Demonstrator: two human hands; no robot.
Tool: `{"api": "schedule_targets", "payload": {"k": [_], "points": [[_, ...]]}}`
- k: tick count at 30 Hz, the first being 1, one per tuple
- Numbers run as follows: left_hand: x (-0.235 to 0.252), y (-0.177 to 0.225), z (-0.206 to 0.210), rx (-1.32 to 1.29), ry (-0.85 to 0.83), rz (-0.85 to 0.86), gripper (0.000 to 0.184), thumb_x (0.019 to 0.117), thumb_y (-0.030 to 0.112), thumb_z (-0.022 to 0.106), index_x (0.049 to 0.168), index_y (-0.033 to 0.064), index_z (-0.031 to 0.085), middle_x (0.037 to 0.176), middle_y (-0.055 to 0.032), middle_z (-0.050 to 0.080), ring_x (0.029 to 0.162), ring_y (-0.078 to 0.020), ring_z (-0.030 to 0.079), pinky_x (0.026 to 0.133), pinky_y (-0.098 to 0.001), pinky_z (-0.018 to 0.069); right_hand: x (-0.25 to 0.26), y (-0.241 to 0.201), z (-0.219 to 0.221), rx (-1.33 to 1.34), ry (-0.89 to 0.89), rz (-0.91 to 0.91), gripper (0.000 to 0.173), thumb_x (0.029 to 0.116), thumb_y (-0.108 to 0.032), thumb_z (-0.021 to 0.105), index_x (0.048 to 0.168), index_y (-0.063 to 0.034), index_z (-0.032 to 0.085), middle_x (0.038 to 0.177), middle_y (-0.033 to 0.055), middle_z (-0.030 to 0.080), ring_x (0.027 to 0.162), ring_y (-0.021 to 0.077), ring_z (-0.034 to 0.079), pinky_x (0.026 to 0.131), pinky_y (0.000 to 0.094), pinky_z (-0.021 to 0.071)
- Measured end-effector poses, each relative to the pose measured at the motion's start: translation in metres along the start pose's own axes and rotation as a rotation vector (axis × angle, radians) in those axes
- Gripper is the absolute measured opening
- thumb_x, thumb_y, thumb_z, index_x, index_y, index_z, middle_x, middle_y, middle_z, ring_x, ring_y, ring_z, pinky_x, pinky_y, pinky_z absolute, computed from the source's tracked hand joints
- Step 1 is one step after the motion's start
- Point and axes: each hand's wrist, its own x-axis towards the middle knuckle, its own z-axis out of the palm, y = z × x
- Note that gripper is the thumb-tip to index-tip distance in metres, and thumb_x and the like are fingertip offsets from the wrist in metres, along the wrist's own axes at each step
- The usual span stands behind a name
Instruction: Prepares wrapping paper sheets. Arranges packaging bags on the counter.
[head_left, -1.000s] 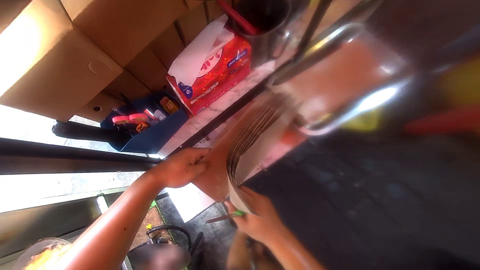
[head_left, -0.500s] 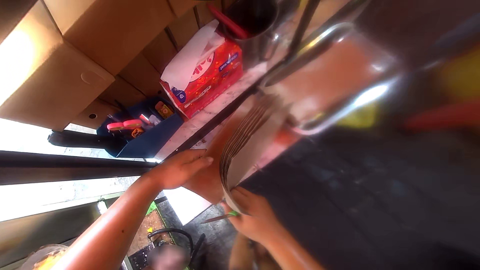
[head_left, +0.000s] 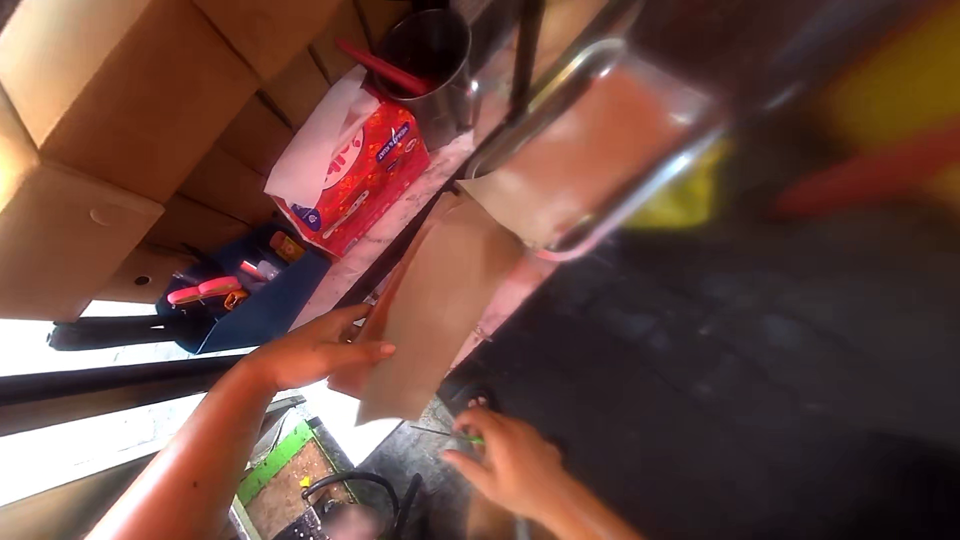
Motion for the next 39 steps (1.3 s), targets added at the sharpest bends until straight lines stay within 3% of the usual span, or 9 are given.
{"api": "schedule_targets", "payload": {"k": [3, 5, 9, 13, 15, 25, 34, 39], "points": [[0.002, 0.001, -0.002, 0.07, 0.019, -0.033, 0.059, 0.0906, 0.035, 0.074, 0.142, 0.0154, 0.053, 0.112, -0.0062, 0.074, 0.094, -0.0191, 0.074, 0.077, -0.0344, 0.0634, -0.025, 0.008, 0.006, 0.084, -0.053, 0.069, 0.046, 0.102, -0.056, 0.055, 0.118, -0.0148, 0.066, 0.078, 0.0012, 0.065, 0.065, 0.0162, 0.064, 0.059, 0.0414, 0.0573], [0.004, -0.002, 0.0, 0.113, 0.054, -0.063, 0.058, 0.0887, 0.032, 0.078, 0.14, 0.0173, 0.054, 0.111, -0.0041, 0.075, 0.096, -0.0179, 0.074, 0.082, -0.0352, 0.0638, -0.038, 0.01, 0.012, 0.138, -0.064, 0.08, 0.042, 0.1055, -0.051, 0.05, 0.118, -0.0139, 0.064, 0.08, 0.0019, 0.065, 0.067, 0.016, 0.064, 0.061, 0.041, 0.058], [0.013, -0.011, 0.007, 0.277, 0.143, -0.093, 0.044, 0.0946, 0.028, 0.075, 0.135, 0.0181, 0.059, 0.11, 0.0002, 0.074, 0.097, -0.0121, 0.073, 0.088, -0.0352, 0.0627, -0.054, 0.005, 0.016, 0.178, -0.068, 0.122, 0.043, 0.1085, -0.047, 0.043, 0.115, -0.011, 0.065, 0.082, 0.0053, 0.065, 0.069, 0.018, 0.065, 0.06, 0.0405, 0.0575], [0.024, -0.023, 0.009, 0.2, 0.173, -0.076, 0.027, 0.1014, 0.018, 0.065, 0.128, 0.012, 0.062, 0.102, -0.0047, 0.075, 0.089, -0.0156, 0.074, 0.081, -0.0351, 0.0632, -0.057, 0.004, 0.017, 0.233, -0.084, 0.12, 0.042, 0.1108, -0.041, 0.038, 0.107, -0.0096, 0.066, 0.081, 0.0068, 0.065, 0.075, 0.0195, 0.066, 0.068, 0.0412, 0.0582], [0.028, -0.029, 0.009, 0.118, 0.16, -0.109, 0.028, 0.1022, 0.016, 0.064, 0.13, 0.0104, 0.061, 0.103, -0.0078, 0.075, 0.087, -0.0187, 0.074, 0.079, -0.0357, 0.0637, -0.054, 0.004, 0.018, 0.272, -0.117, 0.143, 0.043, 0.111, -0.041, 0.036, 0.104, -0.0101, 0.065, 0.076, 0.0058, 0.062, 0.071, 0.0194, 0.065, 0.066, 0.0414, 0.0565], [0.037, -0.023, 0.007, 0.083, 0.126, -0.252, 0.028, 0.1029, 0.013, 0.061, 0.13, 0.0101, 0.061, 0.106, -0.0101, 0.075, 0.091, -0.0203, 0.074, 0.081, -0.0352, 0.0622, -0.04, -0.021, 0.013, 0.305, -0.241, 0.306, 0.044, 0.1093, -0.042, 0.038, 0.106, -0.008, 0.065, 0.076, 0.0092, 0.063, 0.074, 0.0249, 0.066, 0.069, 0.0451, 0.0558], [0.037, -0.038, 0.011, 0.187, 0.185, -0.161, 0.04, 0.1025, 0.011, 0.06, 0.142, 0.0163, 0.053, 0.109, -0.0075, 0.074, 0.091, -0.0183, 0.074, 0.078, -0.0337, 0.0638, -0.029, -0.031, 0.016, 0.382, -0.357, 0.39, 0.044, 0.1104, -0.042, 0.033, 0.112, -0.0078, 0.061, 0.09, 0.0121, 0.065, 0.09, 0.0292, 0.068, 0.079, 0.0499, 0.0565], [0.035, -0.051, 0.02, 0.363, 0.287, -0.052, 0.037, 0.1017, 0.018, 0.061, 0.137, 0.0168, 0.051, 0.106, -0.0029, 0.072, 0.089, -0.0118, 0.073, 0.075, -0.0303, 0.0633, -0.023, -0.037, 0.02, 0.432, -0.429, 0.435, 0.043, 0.1111, -0.041, 0.033, 0.118, -0.0077, 0.059, 0.094, 0.0138, 0.066, 0.094, 0.0315, 0.069, 0.081, 0.0525, 0.0568]]}}
